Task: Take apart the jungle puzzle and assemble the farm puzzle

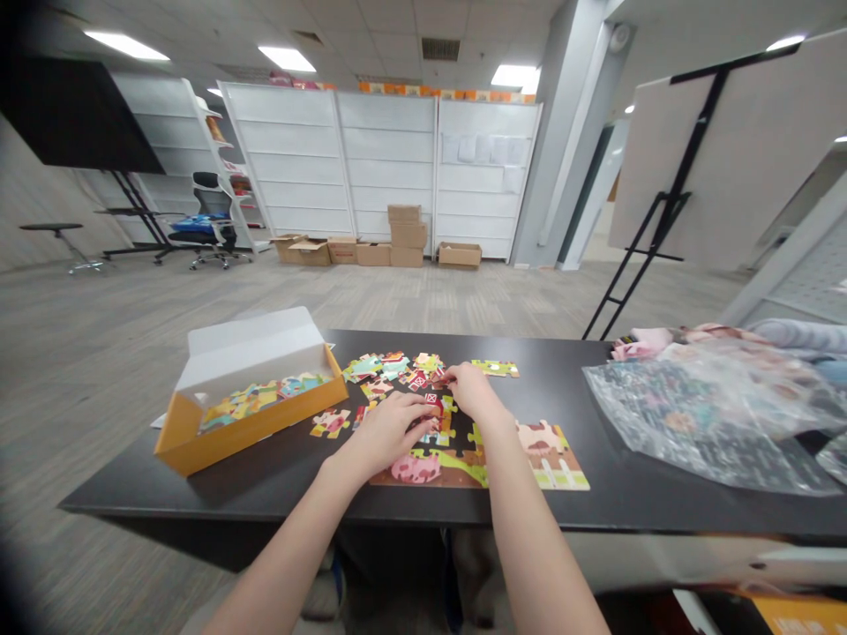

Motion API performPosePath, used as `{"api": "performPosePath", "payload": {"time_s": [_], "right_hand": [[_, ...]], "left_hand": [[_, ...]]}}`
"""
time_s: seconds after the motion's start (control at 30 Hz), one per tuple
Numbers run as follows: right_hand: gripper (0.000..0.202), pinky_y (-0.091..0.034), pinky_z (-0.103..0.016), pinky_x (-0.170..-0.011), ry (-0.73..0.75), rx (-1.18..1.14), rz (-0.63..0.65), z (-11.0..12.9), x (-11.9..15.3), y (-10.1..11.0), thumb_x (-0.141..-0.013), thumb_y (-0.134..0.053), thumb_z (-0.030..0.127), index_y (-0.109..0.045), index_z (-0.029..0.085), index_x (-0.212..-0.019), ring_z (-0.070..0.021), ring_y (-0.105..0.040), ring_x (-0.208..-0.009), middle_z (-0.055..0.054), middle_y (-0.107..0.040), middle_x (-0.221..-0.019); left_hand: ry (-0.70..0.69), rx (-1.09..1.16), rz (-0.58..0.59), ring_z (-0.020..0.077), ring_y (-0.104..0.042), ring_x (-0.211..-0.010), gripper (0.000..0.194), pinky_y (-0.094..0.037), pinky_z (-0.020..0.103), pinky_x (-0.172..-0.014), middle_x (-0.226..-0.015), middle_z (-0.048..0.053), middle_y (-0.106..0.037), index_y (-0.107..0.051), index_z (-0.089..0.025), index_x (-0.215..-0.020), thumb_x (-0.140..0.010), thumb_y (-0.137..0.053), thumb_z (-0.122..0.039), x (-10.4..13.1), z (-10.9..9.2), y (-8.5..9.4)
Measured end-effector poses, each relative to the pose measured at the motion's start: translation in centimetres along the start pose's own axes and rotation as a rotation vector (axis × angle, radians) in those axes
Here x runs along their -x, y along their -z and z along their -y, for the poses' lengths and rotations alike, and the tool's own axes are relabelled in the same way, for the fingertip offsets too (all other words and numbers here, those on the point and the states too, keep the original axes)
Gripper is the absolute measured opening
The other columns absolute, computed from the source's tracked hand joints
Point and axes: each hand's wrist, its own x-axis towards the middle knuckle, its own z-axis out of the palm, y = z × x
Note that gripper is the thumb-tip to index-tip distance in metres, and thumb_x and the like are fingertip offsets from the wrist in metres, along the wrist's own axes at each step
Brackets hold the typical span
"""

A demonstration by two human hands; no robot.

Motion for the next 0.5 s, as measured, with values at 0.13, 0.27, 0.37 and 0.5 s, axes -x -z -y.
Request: {"api": "performPosePath", "payload": {"time_s": [0.13, 0.27, 0.37, 0.5], "right_hand": [[0.03, -0.049, -0.029, -0.091, 0.044, 0.012, -0.011, 0.9, -0.2, -0.4, -0.088, -0.058, 0.008, -0.081, 0.021, -0.103, -0.0206, -0.068, -0.096, -0.01, -0.076, -0.103], [0.027, -0.051, -0.029, -0.089, 0.084, -0.11, -0.006, 1.4, -0.2, -0.7, -0.088, -0.059, 0.011, -0.078, 0.019, -0.105, -0.0195, -0.07, -0.092, -0.009, -0.077, -0.104], [0.023, -0.053, -0.03, -0.084, 0.068, -0.218, -0.016, 1.1, 0.1, -0.2, -0.088, -0.062, 0.015, -0.077, 0.017, -0.106, -0.0184, -0.071, -0.086, -0.008, -0.078, -0.103], [0.016, -0.053, -0.031, -0.079, 0.019, -0.196, -0.058, 0.4, 1.5, 1.5, -0.085, -0.067, 0.019, -0.077, 0.018, -0.097, -0.019, -0.069, -0.08, -0.007, -0.078, -0.094]], "left_hand": [[-0.029, -0.046, 0.008, 0.026, -0.06, -0.108, 0.028, -0.048, 0.04, -0.1, -0.119, 0.008, -0.071, -0.073, -0.023, -0.115, -0.101, -0.05, -0.031, 0.1, -0.3, 0.0], [-0.029, -0.105, 0.016, 0.0269, -0.059, -0.108, 0.027, -0.048, 0.042, -0.098, -0.118, 0.01, -0.067, -0.072, -0.022, -0.113, -0.101, -0.05, -0.032, 0.1, -0.4, -0.2], [-0.011, -0.15, 0.013, 0.0271, -0.059, -0.106, 0.028, -0.049, 0.042, -0.095, -0.114, 0.011, -0.065, -0.072, -0.022, -0.113, -0.102, -0.049, -0.034, 0.1, -0.6, -0.2], [-0.006, -0.166, 0.008, 0.0264, -0.059, -0.103, 0.029, -0.048, 0.042, -0.094, -0.112, 0.01, -0.066, -0.07, -0.022, -0.116, -0.102, -0.048, -0.034, -0.3, -1.0, -0.3]]}}
